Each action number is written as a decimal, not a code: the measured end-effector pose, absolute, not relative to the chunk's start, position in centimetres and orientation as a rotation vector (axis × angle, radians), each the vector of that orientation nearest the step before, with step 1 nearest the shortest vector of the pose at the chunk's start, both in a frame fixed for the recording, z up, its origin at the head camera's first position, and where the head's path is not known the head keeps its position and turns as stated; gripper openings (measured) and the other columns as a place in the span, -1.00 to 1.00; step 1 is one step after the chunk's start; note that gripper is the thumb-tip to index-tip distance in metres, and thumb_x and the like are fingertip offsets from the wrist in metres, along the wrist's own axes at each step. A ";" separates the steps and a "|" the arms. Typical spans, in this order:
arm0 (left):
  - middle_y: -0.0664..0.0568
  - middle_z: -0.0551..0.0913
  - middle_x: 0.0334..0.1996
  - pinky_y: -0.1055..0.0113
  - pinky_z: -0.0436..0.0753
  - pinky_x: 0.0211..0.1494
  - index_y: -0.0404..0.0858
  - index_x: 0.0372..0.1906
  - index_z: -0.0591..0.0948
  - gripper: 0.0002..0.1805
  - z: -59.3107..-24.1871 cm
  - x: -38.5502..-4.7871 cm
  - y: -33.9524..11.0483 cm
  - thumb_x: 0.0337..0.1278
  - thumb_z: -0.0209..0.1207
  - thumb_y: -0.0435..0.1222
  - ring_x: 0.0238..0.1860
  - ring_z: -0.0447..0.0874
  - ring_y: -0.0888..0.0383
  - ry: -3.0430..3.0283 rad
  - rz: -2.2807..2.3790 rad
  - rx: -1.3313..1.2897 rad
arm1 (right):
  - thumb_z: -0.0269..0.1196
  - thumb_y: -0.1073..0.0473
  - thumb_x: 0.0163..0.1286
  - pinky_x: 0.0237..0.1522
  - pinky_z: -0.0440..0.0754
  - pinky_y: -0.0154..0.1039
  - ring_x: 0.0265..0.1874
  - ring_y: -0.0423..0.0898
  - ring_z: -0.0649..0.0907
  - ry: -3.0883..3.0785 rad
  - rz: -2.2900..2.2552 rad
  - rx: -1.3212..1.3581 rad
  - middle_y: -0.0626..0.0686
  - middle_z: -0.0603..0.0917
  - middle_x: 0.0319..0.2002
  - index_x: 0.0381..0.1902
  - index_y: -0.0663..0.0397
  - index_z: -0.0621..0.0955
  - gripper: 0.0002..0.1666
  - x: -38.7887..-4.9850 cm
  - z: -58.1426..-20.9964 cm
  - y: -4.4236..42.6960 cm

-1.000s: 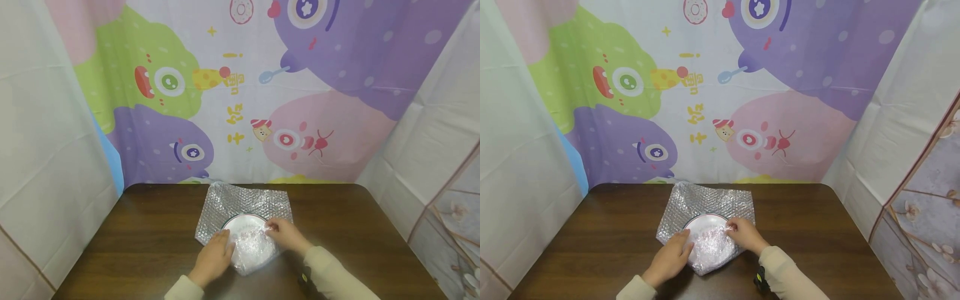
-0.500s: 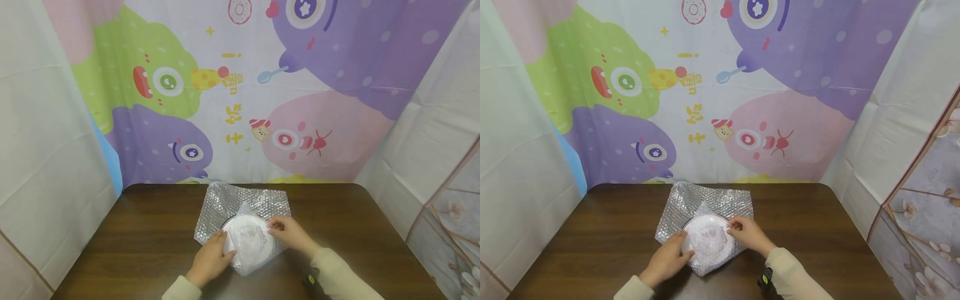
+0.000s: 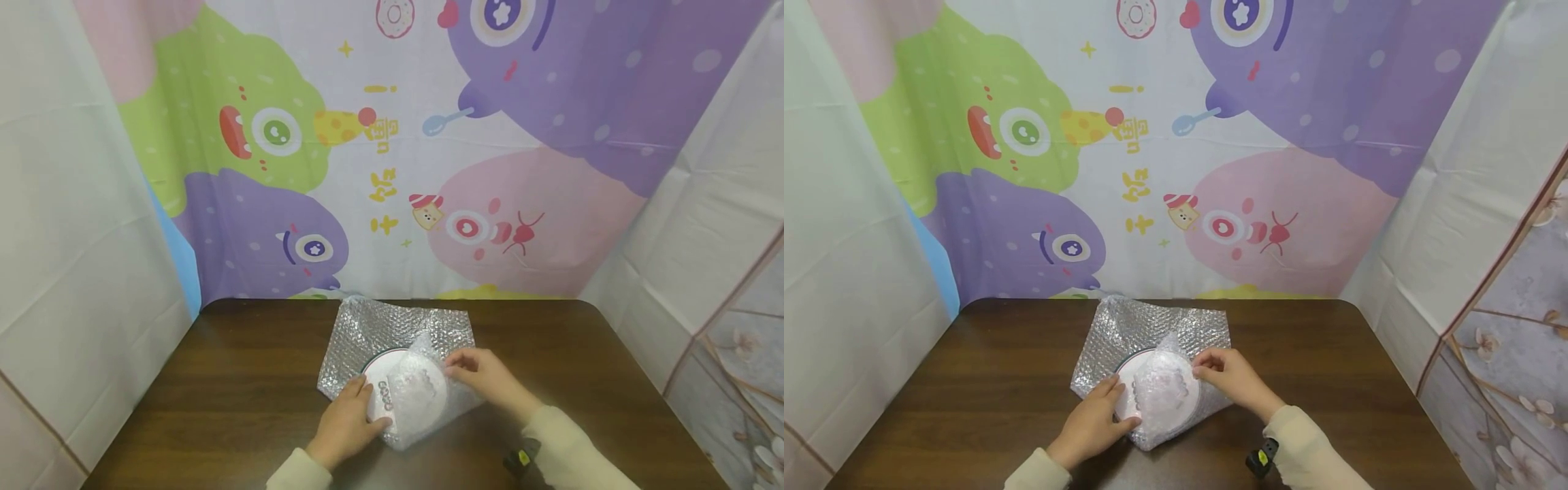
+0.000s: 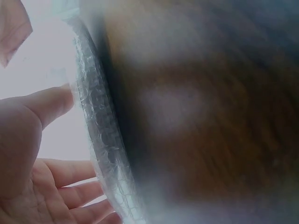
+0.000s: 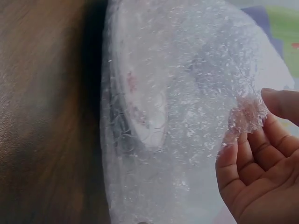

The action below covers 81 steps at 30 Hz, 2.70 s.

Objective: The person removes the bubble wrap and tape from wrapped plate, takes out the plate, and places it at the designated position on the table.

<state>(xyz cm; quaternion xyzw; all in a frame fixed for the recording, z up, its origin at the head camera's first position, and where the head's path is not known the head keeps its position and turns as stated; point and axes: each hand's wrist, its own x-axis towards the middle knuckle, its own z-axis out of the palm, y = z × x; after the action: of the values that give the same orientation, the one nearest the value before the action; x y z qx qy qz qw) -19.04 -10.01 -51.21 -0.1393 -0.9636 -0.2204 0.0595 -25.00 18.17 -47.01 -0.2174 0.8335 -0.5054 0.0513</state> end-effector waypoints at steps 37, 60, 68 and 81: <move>-0.36 0.43 0.30 -0.13 0.48 0.31 -0.51 0.15 0.51 -0.17 -51.2 -18.9 -9.8 -0.07 0.39 0.07 0.32 0.41 -0.28 -2.938 -0.640 -0.384 | -0.05 0.20 0.58 -0.44 0.71 -0.17 -0.53 -0.23 0.65 2.289 -1.436 -0.904 0.21 0.68 -0.48 -0.29 0.20 0.67 -0.61 -21.3 -43.2 22.0; -0.36 0.40 0.33 -0.14 0.43 0.36 -0.51 0.18 0.50 -0.17 -51.1 -18.7 -9.8 -0.03 0.37 0.07 0.35 0.37 -0.30 -2.960 -0.655 -0.383 | 0.00 -0.04 0.54 0.09 0.62 -0.20 0.06 -0.26 0.62 2.289 -0.906 -1.035 -0.13 0.68 0.08 0.16 -0.23 0.60 -0.65 -19.2 -45.3 23.6; -0.36 0.42 0.31 -0.12 0.47 0.33 -0.52 0.16 0.51 -0.18 -51.1 -18.7 -9.7 -0.03 0.37 0.06 0.32 0.41 -0.29 -2.949 -0.649 -0.390 | -0.02 -0.15 0.54 0.28 0.47 0.15 0.33 0.12 0.47 2.372 -0.751 -0.928 0.02 0.52 0.32 0.32 -0.26 0.48 -0.52 -18.3 -45.9 23.9; -0.35 0.43 0.30 -0.12 0.50 0.30 -0.50 0.16 0.52 -0.19 -51.4 -18.8 -9.8 -0.03 0.36 0.07 0.31 0.43 -0.28 -2.951 -0.645 -0.380 | 0.07 -0.14 0.49 0.39 0.39 0.04 0.42 0.22 0.33 2.277 -0.703 -0.990 0.20 0.34 0.44 0.45 -0.07 0.33 -0.34 -18.4 -47.0 24.3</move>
<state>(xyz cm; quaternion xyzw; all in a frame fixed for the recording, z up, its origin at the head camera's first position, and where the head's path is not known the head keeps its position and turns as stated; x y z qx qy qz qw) -18.79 -9.76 -51.38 -0.1248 -0.9681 -0.2115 0.0487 -18.42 24.28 -47.01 -0.3686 0.8479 -0.2619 0.2769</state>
